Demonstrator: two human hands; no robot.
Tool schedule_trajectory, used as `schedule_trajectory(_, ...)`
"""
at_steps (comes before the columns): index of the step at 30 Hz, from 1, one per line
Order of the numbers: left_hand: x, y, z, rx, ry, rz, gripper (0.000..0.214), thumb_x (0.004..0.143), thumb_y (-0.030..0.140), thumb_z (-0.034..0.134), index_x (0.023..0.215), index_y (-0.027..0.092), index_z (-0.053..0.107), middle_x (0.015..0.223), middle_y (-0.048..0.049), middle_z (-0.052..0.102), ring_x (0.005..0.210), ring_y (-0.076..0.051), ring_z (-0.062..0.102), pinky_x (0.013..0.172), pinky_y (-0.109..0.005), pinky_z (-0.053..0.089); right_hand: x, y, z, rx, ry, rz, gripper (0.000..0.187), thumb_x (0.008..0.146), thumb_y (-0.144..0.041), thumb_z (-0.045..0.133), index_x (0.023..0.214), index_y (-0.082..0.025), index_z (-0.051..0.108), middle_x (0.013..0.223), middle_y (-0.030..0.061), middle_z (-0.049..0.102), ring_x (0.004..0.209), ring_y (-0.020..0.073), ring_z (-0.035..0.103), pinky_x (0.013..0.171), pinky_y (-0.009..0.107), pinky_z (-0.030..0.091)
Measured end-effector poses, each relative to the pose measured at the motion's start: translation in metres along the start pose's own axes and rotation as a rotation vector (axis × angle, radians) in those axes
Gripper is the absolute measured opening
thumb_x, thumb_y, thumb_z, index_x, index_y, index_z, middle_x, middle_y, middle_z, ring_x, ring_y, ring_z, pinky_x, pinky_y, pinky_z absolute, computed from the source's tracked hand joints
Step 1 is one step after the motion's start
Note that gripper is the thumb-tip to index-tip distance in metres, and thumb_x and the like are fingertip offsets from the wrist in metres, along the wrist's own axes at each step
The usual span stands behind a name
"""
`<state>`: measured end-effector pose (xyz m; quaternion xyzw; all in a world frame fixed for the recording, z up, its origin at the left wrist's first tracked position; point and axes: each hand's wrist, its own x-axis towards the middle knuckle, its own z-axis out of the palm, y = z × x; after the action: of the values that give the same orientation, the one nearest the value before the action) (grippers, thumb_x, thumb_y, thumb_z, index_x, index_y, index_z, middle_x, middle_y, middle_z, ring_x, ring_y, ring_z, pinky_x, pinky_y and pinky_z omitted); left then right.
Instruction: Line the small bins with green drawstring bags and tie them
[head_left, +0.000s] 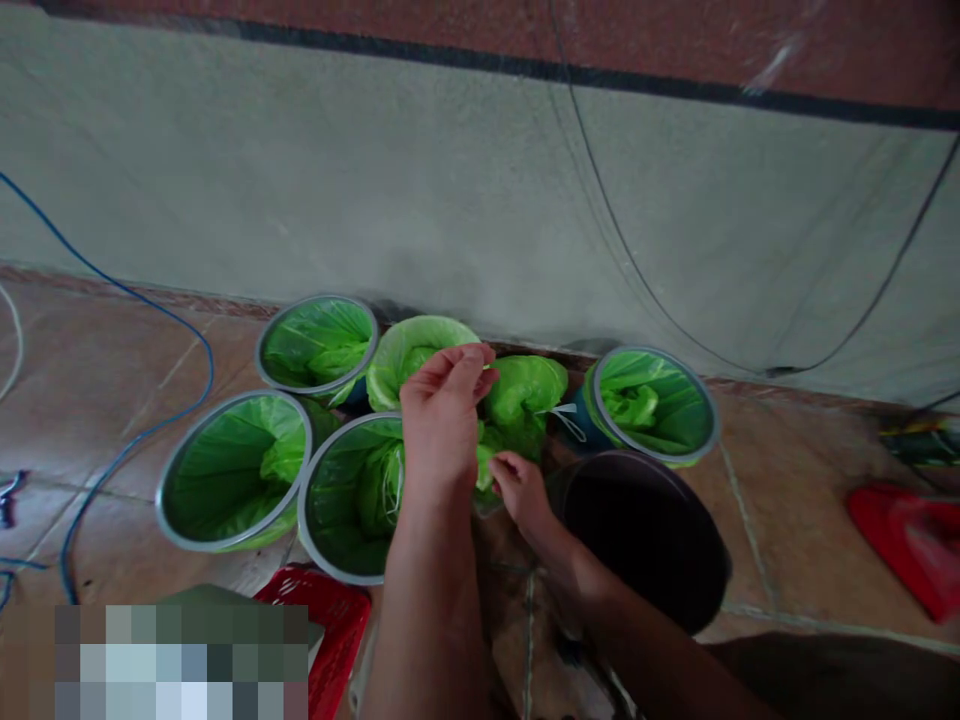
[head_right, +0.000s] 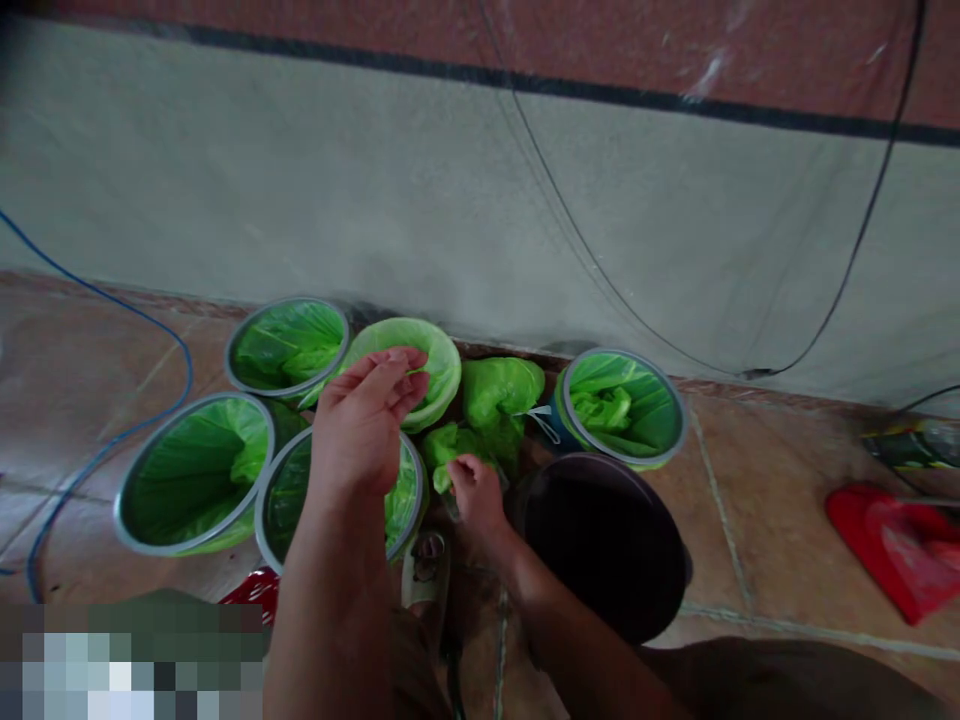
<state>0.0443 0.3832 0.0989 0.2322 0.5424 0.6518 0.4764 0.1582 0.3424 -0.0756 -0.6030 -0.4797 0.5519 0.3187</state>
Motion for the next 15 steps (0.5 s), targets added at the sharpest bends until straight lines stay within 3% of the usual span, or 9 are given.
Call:
schedule_trajectory(4, -0.001, -0.005, -0.013, 0.497, -0.238, 0.109, 0.032, 0.073, 0.021, 0.067, 0.105, 0.016, 0.070, 0.105, -0.0095, 0.072, 0.094, -0.022, 0.068, 0.086, -0.033, 0.053, 0.007, -0.053, -0.033, 0.238, -0.103, -0.027, 0.035, 0.066, -0.053, 0.072, 0.066, -0.020, 0.061, 0.055, -0.0041, 0.050, 0.054, 0.0115, 0.046, 0.055, 0.026, 0.040)
schedule_trajectory(7, -0.009, -0.015, -0.016, 0.900, -0.519, 0.187, 0.059, 0.068, 0.009, 0.065, 0.126, 0.016, 0.062, 0.132, -0.0138, 0.062, 0.115, -0.025, 0.062, 0.100, -0.035, 0.046, 0.001, -0.100, -0.053, 0.254, -0.247, -0.153, 0.033, 0.070, -0.051, 0.073, 0.069, -0.019, 0.063, 0.061, -0.0036, 0.053, 0.059, 0.0103, 0.046, 0.060, 0.024, 0.040)
schedule_trajectory(10, -0.014, -0.024, -0.016, 1.135, -0.626, 0.201, 0.054, 0.075, 0.014, 0.064, 0.129, 0.017, 0.060, 0.127, -0.0138, 0.066, 0.115, -0.026, 0.062, 0.101, -0.035, 0.045, 0.001, -0.119, -0.062, 0.245, -0.355, -0.253, 0.030, 0.077, -0.049, 0.069, 0.073, -0.019, 0.066, 0.068, -0.0025, 0.057, 0.066, 0.0108, 0.051, 0.066, 0.024, 0.041)
schedule_trajectory(12, -0.014, -0.027, -0.015, 1.263, -0.559, 0.173, 0.037, 0.083, 0.017, 0.058, 0.119, 0.017, 0.066, 0.114, -0.0144, 0.072, 0.109, -0.027, 0.065, 0.097, -0.036, 0.047, 0.007, -0.108, -0.063, 0.248, -0.269, -0.242, 0.032, 0.080, -0.052, 0.064, 0.082, -0.020, 0.067, 0.077, 0.0002, 0.063, 0.073, 0.0141, 0.057, 0.071, 0.027, 0.046)
schedule_trajectory(15, -0.010, -0.024, -0.014, 1.362, -0.421, 0.149, 0.029, 0.085, 0.012, 0.051, 0.103, 0.015, 0.073, 0.106, -0.0170, 0.074, 0.105, -0.028, 0.067, 0.094, -0.035, 0.048, 0.022, -0.062, -0.053, 0.094, 0.092, -0.192, 0.040, 0.077, -0.053, 0.062, 0.099, -0.020, 0.066, 0.095, 0.0062, 0.068, 0.087, 0.0208, 0.063, 0.078, 0.034, 0.050)
